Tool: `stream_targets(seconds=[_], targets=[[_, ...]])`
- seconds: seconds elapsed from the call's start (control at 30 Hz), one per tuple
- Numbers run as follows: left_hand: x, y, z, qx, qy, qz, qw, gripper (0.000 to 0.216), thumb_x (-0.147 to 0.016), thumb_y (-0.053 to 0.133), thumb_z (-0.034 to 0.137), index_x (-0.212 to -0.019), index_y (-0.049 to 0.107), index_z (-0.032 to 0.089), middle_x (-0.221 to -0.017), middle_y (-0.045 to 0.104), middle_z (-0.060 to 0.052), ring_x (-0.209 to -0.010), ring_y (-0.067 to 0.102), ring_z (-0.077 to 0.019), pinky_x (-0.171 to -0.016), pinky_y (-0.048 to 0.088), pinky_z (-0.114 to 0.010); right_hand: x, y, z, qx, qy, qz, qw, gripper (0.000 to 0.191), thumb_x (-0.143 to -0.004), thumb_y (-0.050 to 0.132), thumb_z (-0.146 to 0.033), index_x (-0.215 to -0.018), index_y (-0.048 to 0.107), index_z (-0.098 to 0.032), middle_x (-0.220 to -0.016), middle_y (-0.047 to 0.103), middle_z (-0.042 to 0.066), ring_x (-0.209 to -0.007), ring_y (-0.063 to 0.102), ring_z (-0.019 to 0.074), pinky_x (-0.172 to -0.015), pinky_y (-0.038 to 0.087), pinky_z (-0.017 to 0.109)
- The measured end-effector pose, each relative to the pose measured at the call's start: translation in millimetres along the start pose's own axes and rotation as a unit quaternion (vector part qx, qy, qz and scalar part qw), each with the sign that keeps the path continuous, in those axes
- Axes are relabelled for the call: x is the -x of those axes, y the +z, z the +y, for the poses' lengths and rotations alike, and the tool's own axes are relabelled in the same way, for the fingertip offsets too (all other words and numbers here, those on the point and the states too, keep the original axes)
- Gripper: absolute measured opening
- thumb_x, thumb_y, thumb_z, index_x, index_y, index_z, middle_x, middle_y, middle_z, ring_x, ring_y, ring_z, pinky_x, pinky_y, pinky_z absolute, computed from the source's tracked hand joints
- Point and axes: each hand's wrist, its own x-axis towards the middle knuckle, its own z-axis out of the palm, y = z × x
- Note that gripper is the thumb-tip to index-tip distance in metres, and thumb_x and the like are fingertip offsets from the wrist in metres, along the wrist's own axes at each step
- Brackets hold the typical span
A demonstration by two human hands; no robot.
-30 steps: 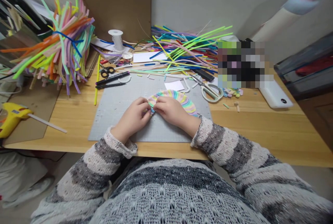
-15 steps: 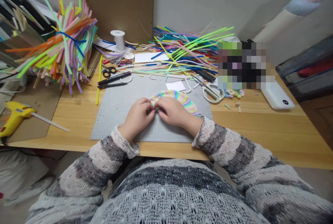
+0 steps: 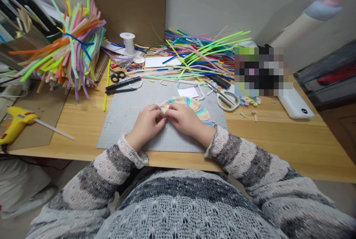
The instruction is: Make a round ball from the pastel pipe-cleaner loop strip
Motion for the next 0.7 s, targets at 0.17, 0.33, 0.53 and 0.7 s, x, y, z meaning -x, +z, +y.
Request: stream_targets(seconds=[0.17,0.33,0.53,0.7], targets=[[8.6,-1.1,3.1,-0.130,-0.007,-0.008,0.991,0.025,-0.080,0.068,0.038,-0.094,0.061,0.019,-0.108,0.056,-0.011,-0.103,0.049,-0.0297,-0.087,0.044,-0.045,-3.2,0.9,-0.3,0.043,-0.013,-0.013,0.999,0.021,-0.094,0.048,-0.020,-0.103,0.067,-0.020,-0.093,0.062,0.008,-0.082,0.050,0.0217,-0.067,0.032,0.033],[13.1,-7.6,-2.4,-0.086,0.018,-0.054,0.995,0.011,-0.084,0.061,0.028,-0.091,0.060,0.020,-0.097,0.057,-0.007,-0.093,0.052,-0.0244,-0.084,0.045,-0.040,-10.6,-8.8,-13.4,0.077,0.025,-0.066,0.994,0.018,-0.094,0.048,-0.019,-0.096,0.067,-0.018,-0.096,0.063,0.009,-0.075,0.049,0.0195,-0.061,0.028,0.033],[11.6,-18.1,-6.2,-0.036,0.038,-0.084,0.995,0.010,-0.081,0.057,0.018,-0.091,0.059,0.020,-0.099,0.058,-0.006,-0.096,0.055,-0.0229,-0.088,0.045,-0.039,-10.0,-4.9,-15.1,0.055,-0.002,-0.049,0.997,0.019,-0.096,0.046,-0.017,-0.096,0.065,-0.016,-0.098,0.063,0.009,-0.085,0.052,0.0203,-0.069,0.033,0.033],[11.5,-16.3,0.0,-0.080,0.007,-0.080,0.994,0.008,-0.082,0.056,0.022,-0.089,0.057,0.020,-0.101,0.058,-0.007,-0.098,0.054,-0.0255,-0.087,0.043,-0.042,-6.2,4.7,-8.9,0.043,-0.013,-0.031,0.999,0.018,-0.096,0.046,-0.018,-0.096,0.065,-0.017,-0.098,0.064,0.008,-0.088,0.052,0.0208,-0.075,0.036,0.033]])
